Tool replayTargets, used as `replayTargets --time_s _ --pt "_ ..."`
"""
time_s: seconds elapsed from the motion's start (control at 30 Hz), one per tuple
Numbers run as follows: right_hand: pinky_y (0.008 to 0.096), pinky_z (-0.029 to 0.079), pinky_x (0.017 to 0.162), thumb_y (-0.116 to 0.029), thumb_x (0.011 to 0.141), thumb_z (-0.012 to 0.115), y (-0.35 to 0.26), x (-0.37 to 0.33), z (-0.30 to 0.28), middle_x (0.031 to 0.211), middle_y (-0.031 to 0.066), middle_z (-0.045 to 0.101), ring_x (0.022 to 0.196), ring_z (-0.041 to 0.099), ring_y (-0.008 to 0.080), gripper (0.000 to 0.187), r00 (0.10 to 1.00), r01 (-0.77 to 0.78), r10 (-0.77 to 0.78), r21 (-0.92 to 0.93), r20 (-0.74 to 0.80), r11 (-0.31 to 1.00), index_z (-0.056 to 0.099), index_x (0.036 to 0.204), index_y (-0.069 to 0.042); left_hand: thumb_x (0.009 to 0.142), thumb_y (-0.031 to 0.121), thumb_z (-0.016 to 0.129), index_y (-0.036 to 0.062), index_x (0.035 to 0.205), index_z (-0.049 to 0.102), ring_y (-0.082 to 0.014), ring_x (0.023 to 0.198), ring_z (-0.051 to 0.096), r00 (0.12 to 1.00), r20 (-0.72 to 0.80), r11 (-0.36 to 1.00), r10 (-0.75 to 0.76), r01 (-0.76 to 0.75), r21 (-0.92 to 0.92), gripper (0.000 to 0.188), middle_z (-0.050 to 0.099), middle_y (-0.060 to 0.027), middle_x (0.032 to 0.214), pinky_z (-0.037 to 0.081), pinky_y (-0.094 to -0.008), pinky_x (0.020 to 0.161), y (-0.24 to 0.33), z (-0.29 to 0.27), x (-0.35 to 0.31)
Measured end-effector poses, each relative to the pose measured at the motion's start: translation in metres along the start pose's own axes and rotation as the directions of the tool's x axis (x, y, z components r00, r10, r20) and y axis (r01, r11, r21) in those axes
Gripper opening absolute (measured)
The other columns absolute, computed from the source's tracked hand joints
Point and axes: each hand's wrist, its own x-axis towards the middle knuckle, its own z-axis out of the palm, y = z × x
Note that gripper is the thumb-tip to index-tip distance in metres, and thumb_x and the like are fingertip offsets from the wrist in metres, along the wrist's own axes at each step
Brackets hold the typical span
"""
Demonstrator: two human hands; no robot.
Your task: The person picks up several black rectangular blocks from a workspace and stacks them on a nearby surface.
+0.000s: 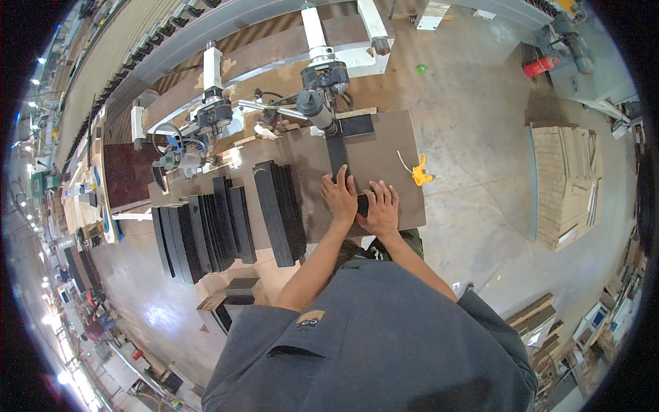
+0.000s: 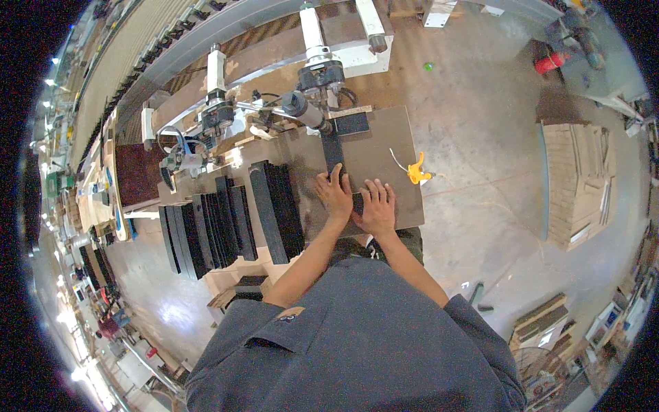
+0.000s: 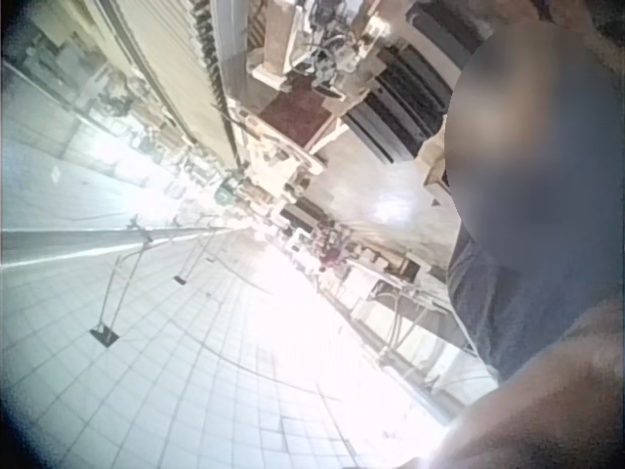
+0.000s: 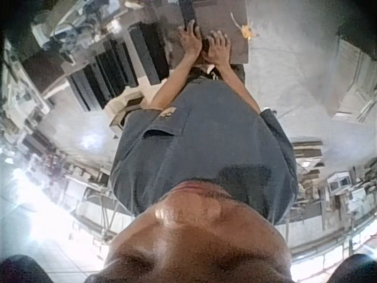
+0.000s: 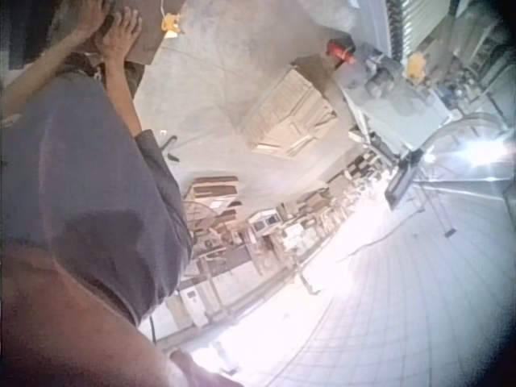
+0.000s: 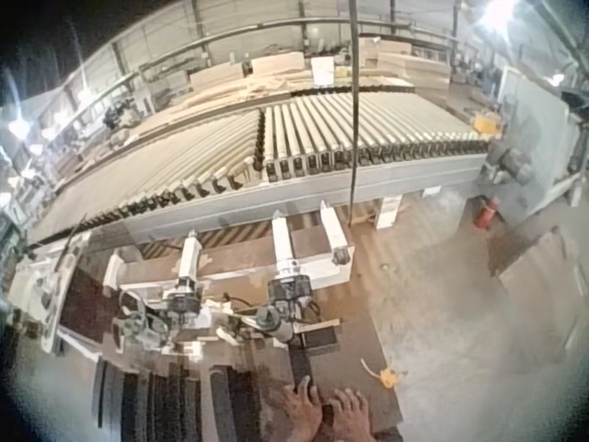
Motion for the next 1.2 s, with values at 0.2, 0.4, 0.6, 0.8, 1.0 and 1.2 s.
replayTargets --time_s 0.2,0.4,0.6,0.8,1.0,1.2 --pt "0.0612 0.028 0.138 -0.047 0.080 0.092 -0.001 0.002 -0.001 0.164 0.0118 0.058 0.162 0.045 0.0365 0.077 1.000 0.005 -0.005 0.008 -0.028 1.000 0.067 0.144 -0.012 0.117 0.031 0.071 0.0213 0.154 0.068 -0.0432 0.113 0.056 1.000 0.005 1.000 -0.004 0.004 -0.002 0.039 0.055 -0.0200 0.124 0.047 -0.0586 0.100 0.001 -0.001 0.002" --pt "0.0619 0.024 0.141 -0.055 0.088 0.087 0.003 -0.002 0.002 0.170 0.0106 0.054 0.167 0.041 0.0353 0.079 0.998 -0.015 0.018 -0.041 0.053 0.999 0.065 0.150 -0.011 0.117 0.036 0.068 0.0266 0.155 0.066 -0.0450 0.119 0.060 0.998 0.055 1.000 -0.013 0.011 0.024 0.040 0.059 -0.0197 0.130 0.049 -0.0595 0.103 0.000 0.000 0.002" --pt "0.0625 0.025 0.141 -0.051 0.085 0.091 0.001 -0.001 0.003 0.169 0.0108 0.055 0.167 0.042 0.0354 0.081 0.999 -0.020 0.021 -0.023 0.047 1.000 0.064 0.149 -0.010 0.117 0.035 0.067 0.0259 0.153 0.066 -0.0443 0.118 0.060 0.999 0.015 0.999 0.036 -0.036 -0.017 0.036 0.059 -0.0187 0.128 0.048 -0.0600 0.102 -0.001 -0.003 0.004" --pt "0.0639 0.029 0.138 -0.046 0.081 0.093 0.001 -0.003 -0.002 0.165 0.0122 0.056 0.163 0.046 0.0374 0.080 0.996 0.018 -0.017 0.015 -0.083 1.000 0.064 0.146 -0.010 0.118 0.034 0.066 0.0257 0.152 0.066 -0.0440 0.116 0.060 0.999 0.036 1.000 0.017 -0.018 0.024 0.035 0.059 -0.0196 0.127 0.046 -0.0591 0.103 0.006 -0.006 0.003" --pt "0.0638 0.030 0.137 -0.045 0.080 0.095 -0.003 0.001 -0.009 0.164 0.0124 0.057 0.162 0.047 0.0376 0.081 0.999 0.025 -0.024 0.015 -0.049 1.000 0.065 0.146 -0.010 0.116 0.037 0.068 0.0222 0.156 0.063 -0.0459 0.116 0.060 1.000 0.004 0.999 0.016 -0.016 0.050 0.043 0.060 -0.0224 0.127 0.046 -0.0600 0.103 0.004 -0.007 0.005" --pt "0.0638 0.029 0.137 -0.057 0.086 0.091 -0.005 -0.001 -0.010 0.165 0.0130 0.057 0.163 0.046 0.0381 0.080 0.999 0.012 -0.011 0.041 -0.040 0.999 0.066 0.145 -0.010 0.108 0.045 0.077 0.0017 0.167 0.052 -0.0436 0.114 0.071 0.999 0.049 0.994 -0.020 0.015 0.105 0.077 0.064 -0.0224 0.129 0.058 -0.0530 0.096 0.013 -0.023 0.017"
